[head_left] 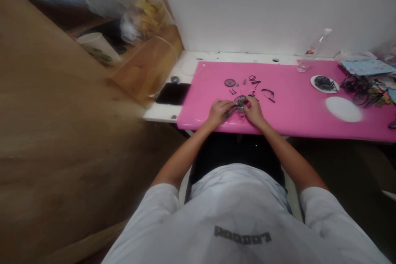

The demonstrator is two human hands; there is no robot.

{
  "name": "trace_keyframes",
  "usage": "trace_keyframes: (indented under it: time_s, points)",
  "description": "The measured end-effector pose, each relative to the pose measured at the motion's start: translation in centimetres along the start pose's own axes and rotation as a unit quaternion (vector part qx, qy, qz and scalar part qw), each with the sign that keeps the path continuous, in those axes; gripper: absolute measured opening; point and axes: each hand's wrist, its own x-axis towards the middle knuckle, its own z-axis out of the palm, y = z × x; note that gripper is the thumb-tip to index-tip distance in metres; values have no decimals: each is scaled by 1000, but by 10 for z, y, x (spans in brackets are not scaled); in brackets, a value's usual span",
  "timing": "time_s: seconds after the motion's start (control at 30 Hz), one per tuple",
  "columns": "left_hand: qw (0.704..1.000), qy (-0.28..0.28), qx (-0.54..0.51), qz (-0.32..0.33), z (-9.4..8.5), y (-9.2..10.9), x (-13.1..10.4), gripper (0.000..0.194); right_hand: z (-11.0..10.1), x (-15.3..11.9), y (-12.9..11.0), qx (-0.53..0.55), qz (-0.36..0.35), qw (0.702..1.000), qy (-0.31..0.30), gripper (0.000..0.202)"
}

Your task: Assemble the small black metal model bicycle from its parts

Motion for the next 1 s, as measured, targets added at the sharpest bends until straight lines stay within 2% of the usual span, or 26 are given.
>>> trace_keyframes:
  time_s: [0.1, 0.3, 0.63, 0.87, 1.0]
  points:
    - [1000, -5, -1, -4, 0, 0, 0, 30, 1, 1, 5, -12, -20, 1000, -17, 14]
    - [1000, 5, 4, 0, -1, 2, 1, 32, 2, 2, 13, -8, -44, 997, -70, 25]
    - [1000, 9, 11, 10, 0, -1, -1, 31, 0, 0, -1, 24, 17, 1000, 1, 14]
    - [1000, 18, 9, 15, 2, -2, -2, 31, 2, 2, 9, 1, -15, 999, -46, 22]
    - [1000, 15, 5, 15, 2, -3, -2, 29, 0, 2, 4, 16, -3, 999, -50, 20]
